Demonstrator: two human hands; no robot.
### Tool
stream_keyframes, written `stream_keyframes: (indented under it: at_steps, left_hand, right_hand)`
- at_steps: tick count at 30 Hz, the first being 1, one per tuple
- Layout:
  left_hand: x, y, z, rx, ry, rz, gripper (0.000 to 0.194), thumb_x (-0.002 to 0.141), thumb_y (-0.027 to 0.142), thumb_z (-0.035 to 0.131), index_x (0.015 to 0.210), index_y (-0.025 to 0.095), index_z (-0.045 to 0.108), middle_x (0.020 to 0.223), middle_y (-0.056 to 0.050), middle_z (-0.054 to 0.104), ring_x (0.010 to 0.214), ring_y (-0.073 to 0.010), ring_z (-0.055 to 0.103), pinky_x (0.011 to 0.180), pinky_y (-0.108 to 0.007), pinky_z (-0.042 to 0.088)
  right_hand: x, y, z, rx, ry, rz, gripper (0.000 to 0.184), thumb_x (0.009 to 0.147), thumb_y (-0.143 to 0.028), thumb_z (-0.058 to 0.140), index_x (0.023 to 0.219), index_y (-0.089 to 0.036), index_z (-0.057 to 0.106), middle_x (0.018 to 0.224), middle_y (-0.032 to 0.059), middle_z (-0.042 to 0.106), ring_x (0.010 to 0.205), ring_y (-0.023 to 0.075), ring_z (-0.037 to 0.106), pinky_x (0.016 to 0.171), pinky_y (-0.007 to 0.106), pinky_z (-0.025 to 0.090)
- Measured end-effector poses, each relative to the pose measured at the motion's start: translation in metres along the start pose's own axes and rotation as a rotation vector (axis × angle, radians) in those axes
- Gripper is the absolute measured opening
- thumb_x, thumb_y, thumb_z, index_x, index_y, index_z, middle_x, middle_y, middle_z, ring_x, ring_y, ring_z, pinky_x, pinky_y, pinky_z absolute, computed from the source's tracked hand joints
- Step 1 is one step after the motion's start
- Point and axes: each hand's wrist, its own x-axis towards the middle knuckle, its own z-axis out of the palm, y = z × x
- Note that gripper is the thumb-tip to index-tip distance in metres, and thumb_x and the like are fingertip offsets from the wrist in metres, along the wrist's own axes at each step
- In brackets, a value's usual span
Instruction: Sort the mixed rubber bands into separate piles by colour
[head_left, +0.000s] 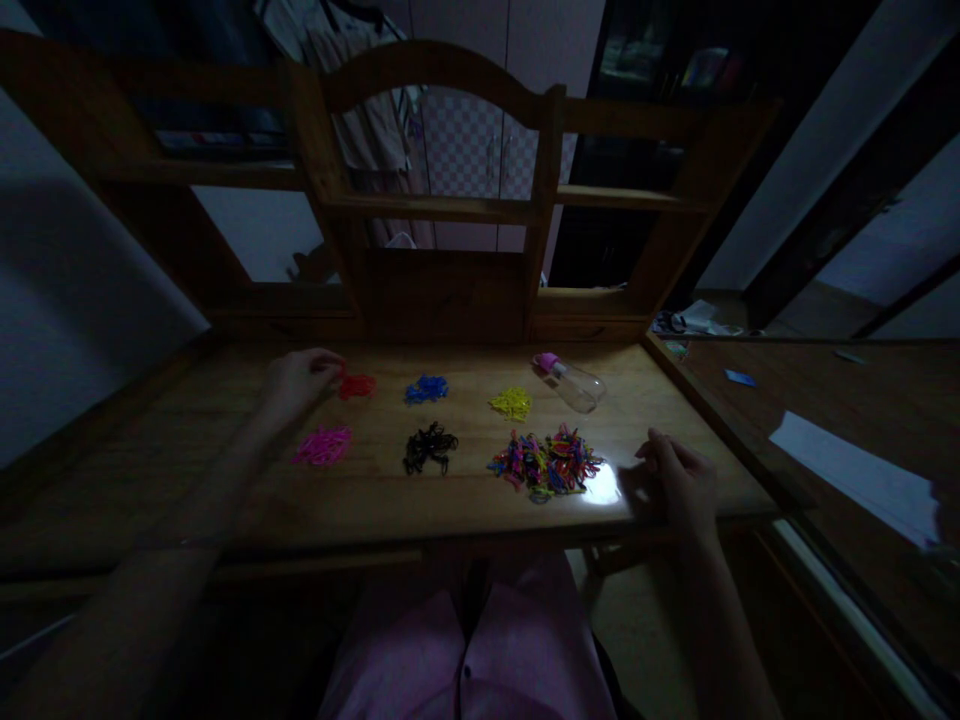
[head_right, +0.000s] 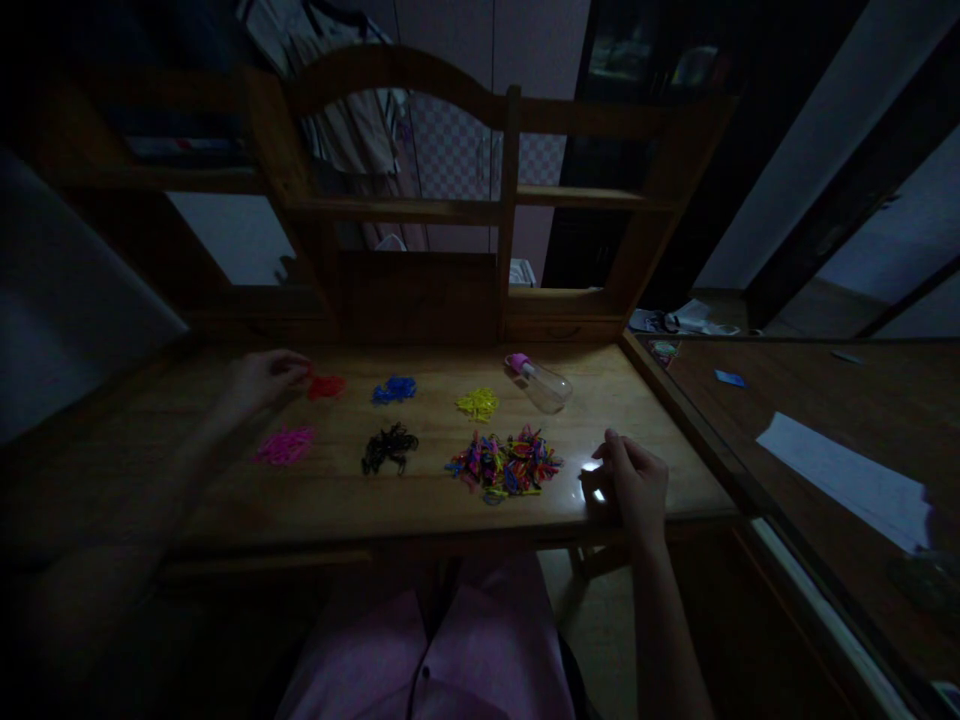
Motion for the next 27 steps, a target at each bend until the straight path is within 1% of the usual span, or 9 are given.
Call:
stream_keyframes:
  at_steps: [5, 9, 12, 15, 17, 20, 23, 25, 27]
  left_hand:
    - [-0.006, 0.006, 0.003, 0.231, 0.008, 0.042, 0.009, 0.085, 0.02, 0.063, 0.088, 0.012, 0.067, 0.07, 0.011, 0.064, 0.072, -0.0046, 0.052, 0.072, -0.011, 0.036]
    - [-0.008, 0.004, 0.009, 0.313, -0.02, 0.066, 0.015, 0.087, 0.023, 0.06, 0.09, 0.012, 0.069, 0.072, 0.009, 0.064, 0.074, -0.0065, 0.053, 0.073, -0.012, 0.036]
    - [-0.007, 0.005, 0.01, 0.401, 0.004, 0.119, 0.023, 0.09, 0.028, 0.055, 0.094, 0.011, 0.07, 0.081, 0.008, 0.066, 0.082, -0.0077, 0.055, 0.079, -0.014, 0.038]
    - [-0.01, 0.018, 0.013, 0.415, 0.049, 0.209, 0.026, 0.091, 0.034, 0.056, 0.095, 0.012, 0.07, 0.094, 0.006, 0.066, 0.089, -0.0091, 0.056, 0.086, -0.017, 0.04]
    - [-0.02, 0.037, 0.021, 0.328, 0.028, 0.275, 0.026, 0.089, 0.037, 0.06, 0.094, 0.015, 0.071, 0.098, 0.004, 0.066, 0.088, -0.0104, 0.059, 0.085, -0.019, 0.042]
    - [-0.053, 0.076, 0.044, 0.136, -0.114, 0.368, 0.022, 0.088, 0.039, 0.063, 0.091, 0.02, 0.072, 0.098, 0.0, 0.068, 0.092, -0.0147, 0.063, 0.084, -0.024, 0.045]
    - [-0.095, 0.107, 0.078, 0.039, -0.343, 0.431, 0.02, 0.091, 0.039, 0.06, 0.093, 0.024, 0.073, 0.104, -0.001, 0.069, 0.098, -0.0181, 0.063, 0.089, -0.029, 0.046]
    - [-0.118, 0.117, 0.104, 0.014, -0.438, 0.452, 0.019, 0.093, 0.035, 0.058, 0.1, 0.024, 0.071, 0.107, -0.002, 0.068, 0.1, -0.0183, 0.063, 0.091, -0.031, 0.046]
    - [-0.132, 0.12, 0.127, 0.016, -0.488, 0.485, 0.019, 0.093, 0.03, 0.057, 0.105, 0.023, 0.07, 0.106, -0.003, 0.067, 0.099, -0.018, 0.063, 0.09, -0.031, 0.047]
  right_hand:
    - [0.0, 0.002, 0.0, -0.011, -0.018, -0.028, 0.043, 0.087, -0.053, 0.058, 0.065, -0.016, 0.068, 0.052, -0.0016, 0.049, 0.05, 0.0131, 0.047, 0.048, 0.024, 0.032]
    - [0.001, 0.0, 0.0, -0.008, -0.016, -0.03, 0.043, 0.088, -0.052, 0.058, 0.065, -0.016, 0.067, 0.051, -0.0017, 0.048, 0.05, 0.0129, 0.046, 0.048, 0.024, 0.032]
    - [0.001, 0.0, 0.001, -0.006, -0.023, -0.022, 0.043, 0.088, -0.052, 0.058, 0.064, -0.017, 0.067, 0.051, -0.0019, 0.048, 0.05, 0.0123, 0.045, 0.049, 0.024, 0.032]
    - [0.002, 0.002, 0.0, -0.023, -0.027, -0.035, 0.043, 0.088, -0.051, 0.057, 0.065, -0.017, 0.068, 0.052, -0.0017, 0.05, 0.052, 0.0126, 0.047, 0.051, 0.024, 0.033]
    - [0.002, 0.004, 0.0, -0.042, -0.032, -0.05, 0.043, 0.089, -0.051, 0.057, 0.065, -0.017, 0.068, 0.053, -0.0013, 0.051, 0.054, 0.0131, 0.049, 0.052, 0.025, 0.034]
    - [0.003, 0.004, -0.001, -0.058, -0.047, -0.053, 0.044, 0.09, -0.051, 0.056, 0.065, -0.017, 0.068, 0.054, -0.0011, 0.052, 0.055, 0.0134, 0.05, 0.054, 0.025, 0.036]
    - [0.002, 0.004, 0.0, -0.049, -0.04, -0.036, 0.044, 0.089, -0.052, 0.056, 0.065, -0.017, 0.068, 0.054, -0.0008, 0.052, 0.055, 0.0139, 0.051, 0.053, 0.025, 0.036]
    - [0.002, 0.004, 0.001, -0.038, -0.028, -0.023, 0.045, 0.088, -0.053, 0.056, 0.066, -0.017, 0.068, 0.054, -0.0006, 0.052, 0.054, 0.014, 0.051, 0.052, 0.025, 0.036]
    - [0.002, 0.004, 0.001, -0.021, -0.016, -0.014, 0.045, 0.087, -0.054, 0.057, 0.066, -0.017, 0.068, 0.054, -0.0005, 0.051, 0.054, 0.0142, 0.051, 0.051, 0.025, 0.036]
